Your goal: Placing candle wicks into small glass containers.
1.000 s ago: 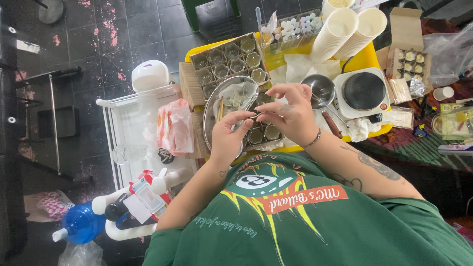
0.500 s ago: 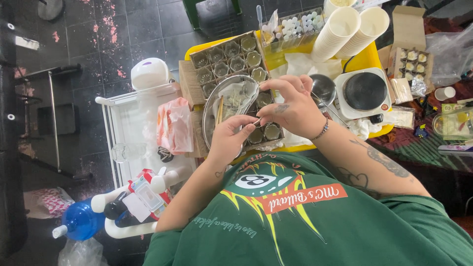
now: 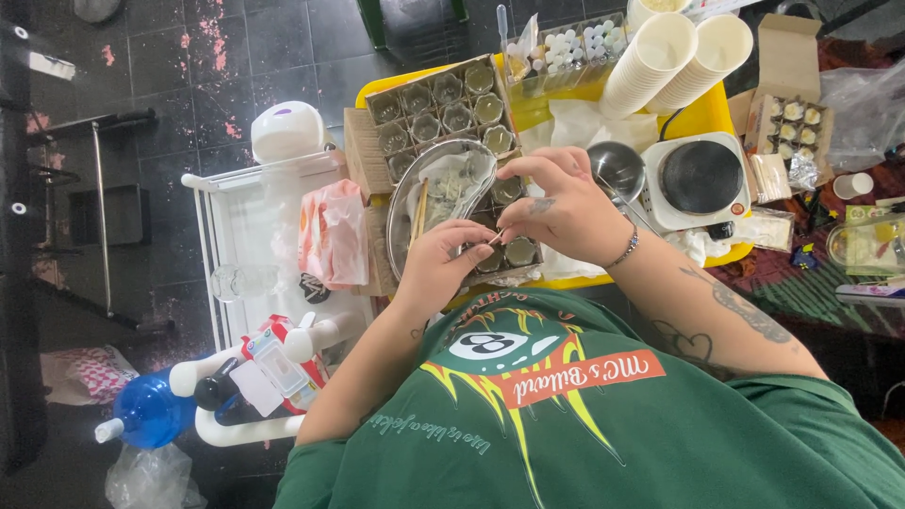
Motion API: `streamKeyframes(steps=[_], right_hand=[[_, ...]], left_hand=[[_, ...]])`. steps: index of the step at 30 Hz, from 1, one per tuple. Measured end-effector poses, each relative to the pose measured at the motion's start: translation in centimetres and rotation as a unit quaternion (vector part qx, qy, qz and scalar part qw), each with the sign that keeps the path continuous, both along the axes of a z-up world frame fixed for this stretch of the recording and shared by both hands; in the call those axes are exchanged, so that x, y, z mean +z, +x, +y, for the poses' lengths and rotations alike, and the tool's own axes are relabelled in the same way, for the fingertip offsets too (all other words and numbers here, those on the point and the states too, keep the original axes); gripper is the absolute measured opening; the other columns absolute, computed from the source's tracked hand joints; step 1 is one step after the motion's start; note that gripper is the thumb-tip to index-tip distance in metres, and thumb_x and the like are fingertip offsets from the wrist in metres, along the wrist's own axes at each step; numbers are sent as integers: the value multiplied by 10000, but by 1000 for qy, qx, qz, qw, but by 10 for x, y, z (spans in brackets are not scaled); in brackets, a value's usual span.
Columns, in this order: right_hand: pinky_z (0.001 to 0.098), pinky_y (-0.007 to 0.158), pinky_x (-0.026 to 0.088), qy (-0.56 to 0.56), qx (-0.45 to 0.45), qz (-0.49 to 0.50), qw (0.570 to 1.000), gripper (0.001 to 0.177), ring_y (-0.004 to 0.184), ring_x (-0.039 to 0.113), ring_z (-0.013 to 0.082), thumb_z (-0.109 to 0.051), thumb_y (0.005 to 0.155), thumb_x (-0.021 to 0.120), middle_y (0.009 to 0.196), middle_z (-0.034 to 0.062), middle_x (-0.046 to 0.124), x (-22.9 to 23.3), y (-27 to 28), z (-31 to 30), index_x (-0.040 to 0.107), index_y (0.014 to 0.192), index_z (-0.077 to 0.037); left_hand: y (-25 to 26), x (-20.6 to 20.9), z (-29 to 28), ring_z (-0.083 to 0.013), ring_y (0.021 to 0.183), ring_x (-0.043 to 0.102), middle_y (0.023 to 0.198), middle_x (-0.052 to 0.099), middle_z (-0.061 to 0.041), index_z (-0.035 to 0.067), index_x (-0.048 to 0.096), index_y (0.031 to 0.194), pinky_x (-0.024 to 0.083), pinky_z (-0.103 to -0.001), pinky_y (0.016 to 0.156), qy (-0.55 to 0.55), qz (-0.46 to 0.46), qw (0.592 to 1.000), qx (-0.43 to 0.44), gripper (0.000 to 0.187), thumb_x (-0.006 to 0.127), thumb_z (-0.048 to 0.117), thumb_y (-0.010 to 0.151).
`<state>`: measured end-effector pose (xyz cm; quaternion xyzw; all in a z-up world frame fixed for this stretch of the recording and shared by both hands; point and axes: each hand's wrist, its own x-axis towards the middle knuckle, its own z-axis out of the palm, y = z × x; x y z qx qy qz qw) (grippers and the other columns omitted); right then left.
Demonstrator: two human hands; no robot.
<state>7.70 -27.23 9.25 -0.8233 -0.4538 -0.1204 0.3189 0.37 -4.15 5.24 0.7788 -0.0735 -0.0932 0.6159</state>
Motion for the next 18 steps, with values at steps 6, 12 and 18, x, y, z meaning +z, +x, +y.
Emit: streamKeyframes(steps=[6,12,18], right_hand=[[408,1020,355,-22,-37,-6,999,146,1220,564,239,-298,817,841,1301,-16,621,0,-13,-12,768,934,-251],[404,875,372,-59,-155,2,986,150,942,570,210,-345,813,848,1009,-30,620,-14,-41,-29,790,915,-251],[403,848,379,-134,-200,26,970,129,897,560,217,-344,793,807,907,-33,581,-61,-68,-23,759,809,-225]], left_hand=[[1,11,-1,-173,1115,655,1200,706,-82,32,688,1268,495,-291,988,-32,-18,999,-27,380,751,126,905],[5,-25,11,-168,1176,640,1259,696,-60,72,645,1360,465,-329,1073,-33,-21,997,64,394,724,174,988],[9,-42,19,-113,1121,604,1219,686,-8,97,669,1306,485,-355,1012,-96,14,989,111,353,716,235,984]])
